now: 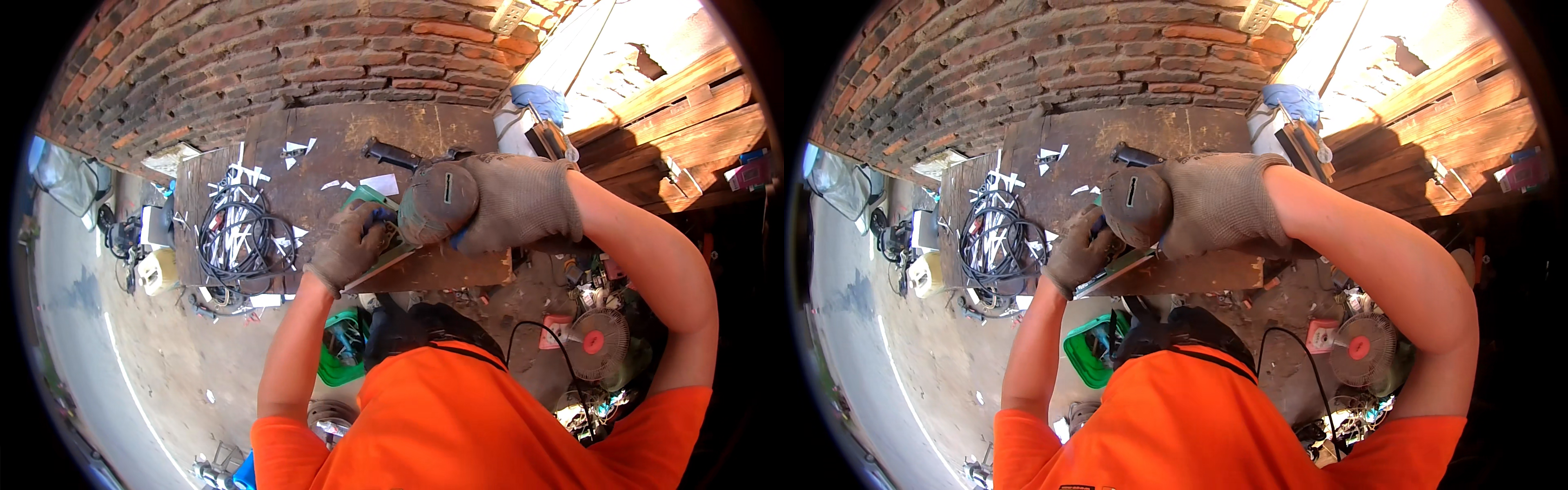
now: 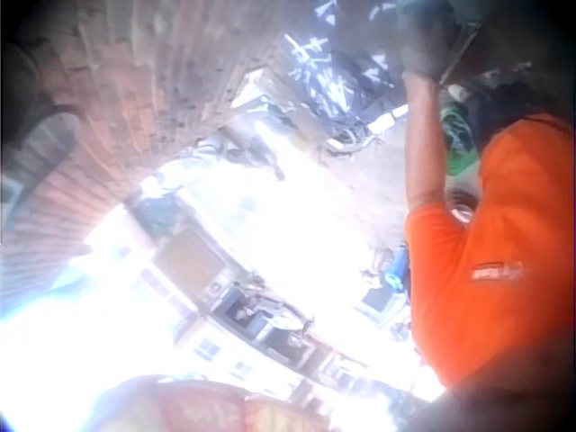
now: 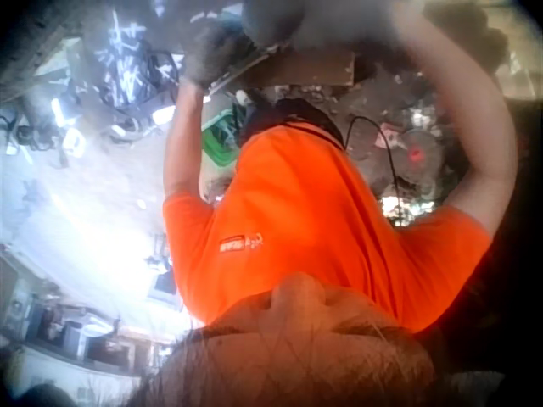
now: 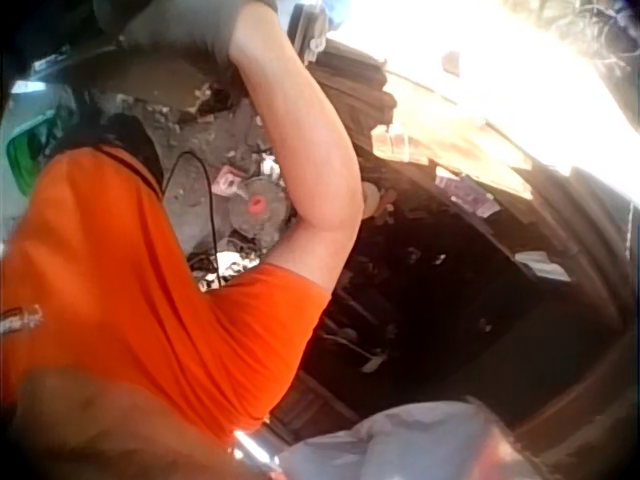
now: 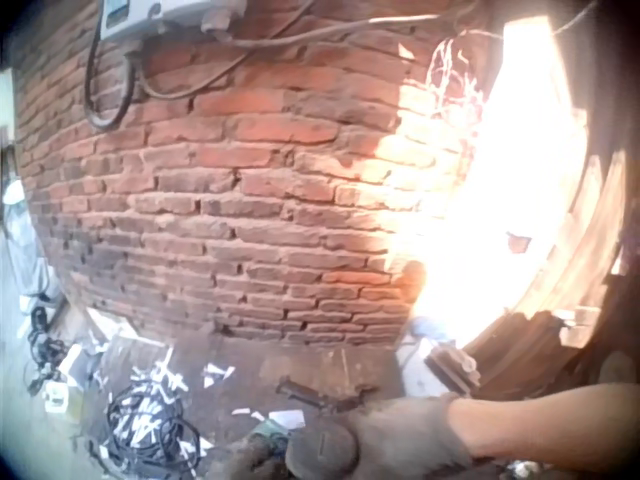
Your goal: The person walks into a cluttered workshop and places a blue backpack on the floor. They pick up a green electric planer and a cordless drill, then proceed to disassemble the planer by removing several screws from its casing. The person continues to unscrew and remove parts of the planer's housing, placing the screws and components on the workbench.
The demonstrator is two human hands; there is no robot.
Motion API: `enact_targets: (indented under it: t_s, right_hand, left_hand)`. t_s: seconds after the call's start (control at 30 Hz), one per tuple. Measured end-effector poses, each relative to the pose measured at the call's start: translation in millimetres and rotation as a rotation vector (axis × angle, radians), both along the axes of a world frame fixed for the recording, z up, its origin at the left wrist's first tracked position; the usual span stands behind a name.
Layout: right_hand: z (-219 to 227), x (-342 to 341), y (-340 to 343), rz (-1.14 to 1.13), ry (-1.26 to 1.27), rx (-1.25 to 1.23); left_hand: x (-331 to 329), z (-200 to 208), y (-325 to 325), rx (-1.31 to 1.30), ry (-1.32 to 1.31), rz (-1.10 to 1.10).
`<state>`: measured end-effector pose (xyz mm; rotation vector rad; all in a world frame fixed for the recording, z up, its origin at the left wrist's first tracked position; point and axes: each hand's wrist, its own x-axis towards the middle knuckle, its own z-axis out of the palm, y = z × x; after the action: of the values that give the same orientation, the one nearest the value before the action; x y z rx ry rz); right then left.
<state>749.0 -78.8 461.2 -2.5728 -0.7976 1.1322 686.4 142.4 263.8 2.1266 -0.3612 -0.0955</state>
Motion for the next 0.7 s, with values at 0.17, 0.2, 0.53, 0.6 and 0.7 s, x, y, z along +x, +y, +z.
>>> enact_targets:
  t_s: [0.17, 0.2, 0.53, 0.6, 0.7]
  right_hand:
    - [8.4, 0.0, -2.2, -0.031, 0.051, 0.006]
    - [5.1, 0.2, -4.9, -0.020, 0.040, 0.024]
    - [0.5, -5.7, -13.8, -0.027, 0.022, 0.094]
    - [-5.2, -5.8, -21.1, -0.027, 0.021, 0.147]
    - [-9.9, -8.4, -31.4, -0.041, 0.010, 0.186]
  left_hand:
    - [-2.2, -1.3, -8.1, 0.315, -0.217, -0.260]
    - [-0.4, -4.9, -10.8, 0.348, -0.243, -0.296]
    - [15.1, -29.0, -25.9, 0.509, -0.373, -0.406]
    - [15.0, -26.9, -28.8, 0.545, -0.380, -0.401]
    - [15.5, -20.7, -33.0, 0.619, -0.363, -0.397]
